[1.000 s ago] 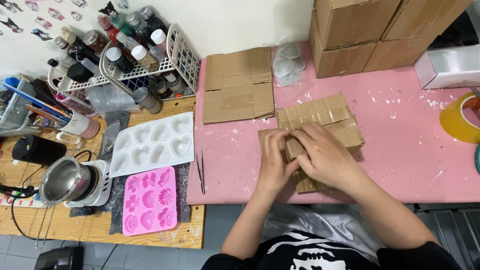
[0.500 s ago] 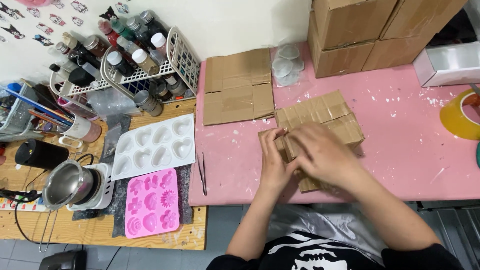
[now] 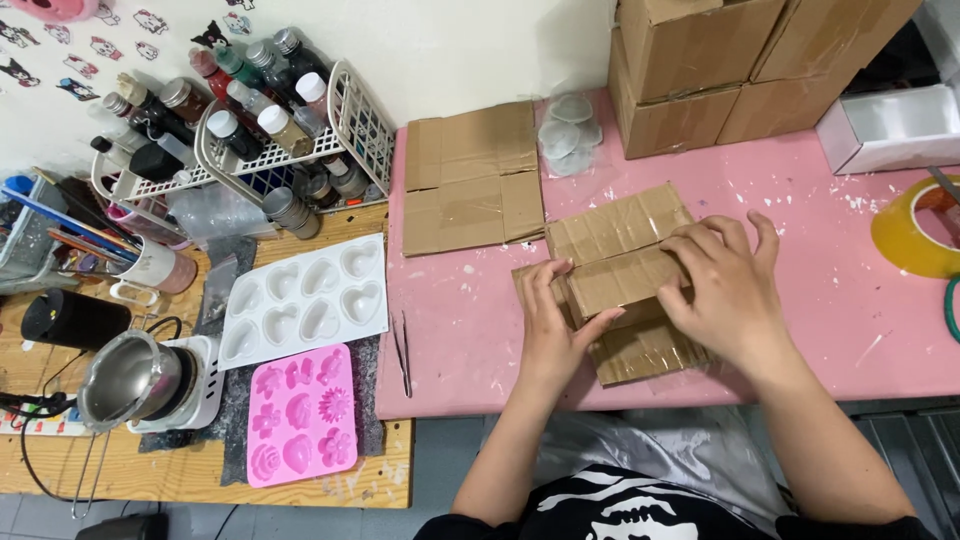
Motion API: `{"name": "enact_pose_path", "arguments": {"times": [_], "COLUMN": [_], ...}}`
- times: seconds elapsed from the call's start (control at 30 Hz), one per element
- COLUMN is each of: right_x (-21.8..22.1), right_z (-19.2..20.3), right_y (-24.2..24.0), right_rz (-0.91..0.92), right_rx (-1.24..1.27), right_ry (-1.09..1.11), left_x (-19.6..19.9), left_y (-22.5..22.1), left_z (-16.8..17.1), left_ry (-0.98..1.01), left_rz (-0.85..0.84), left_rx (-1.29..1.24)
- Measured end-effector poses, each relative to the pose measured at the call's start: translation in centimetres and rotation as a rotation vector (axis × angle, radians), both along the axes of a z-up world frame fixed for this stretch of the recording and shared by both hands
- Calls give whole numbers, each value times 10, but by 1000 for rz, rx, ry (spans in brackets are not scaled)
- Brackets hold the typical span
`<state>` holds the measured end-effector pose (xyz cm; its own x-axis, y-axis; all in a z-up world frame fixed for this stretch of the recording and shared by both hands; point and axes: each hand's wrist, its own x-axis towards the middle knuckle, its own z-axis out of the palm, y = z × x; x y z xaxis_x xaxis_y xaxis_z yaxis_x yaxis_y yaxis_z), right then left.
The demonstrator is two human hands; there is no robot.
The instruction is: Packing items into small gift bags and then placing them into cardboard boxes for shipping.
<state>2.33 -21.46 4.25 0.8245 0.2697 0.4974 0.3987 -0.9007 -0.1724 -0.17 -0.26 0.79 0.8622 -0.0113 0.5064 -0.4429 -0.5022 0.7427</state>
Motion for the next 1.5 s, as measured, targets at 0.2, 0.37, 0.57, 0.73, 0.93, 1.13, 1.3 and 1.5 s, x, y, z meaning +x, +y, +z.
{"name": "enact_pose_path", "arguments": {"times": [0.2,0.37,0.57,0.73,0.93,1.13,1.3,1.5], "right_x": [-10,-7,-3,-2,0,28,60,84], "right_z": [-1,-1,5,10,5,4,-18,-29], "right_y": [11,23,45,30,24,-5,-28,-45], "right_rz": [-24,20,182,139,-87,-41,-151,-168], "right_rx": [-7,-47,39,91,26,94,386,485], "right_ry": [-26,-29,53,53,18,92,257,646], "left_x": [1,2,2,2,3,22,43,53], "left_y": [0,1,4,2,6,6,5,9], "left_z": [-1,-6,-14,-5,-2,-2,-3,27], "left_ry": [-17,4,11,-13,-24,210,139,512], "left_rz": [11,-4,-22,-19,-20,72,254,115], "left_rx": [17,15,25,14,23,-325,77,266]}}
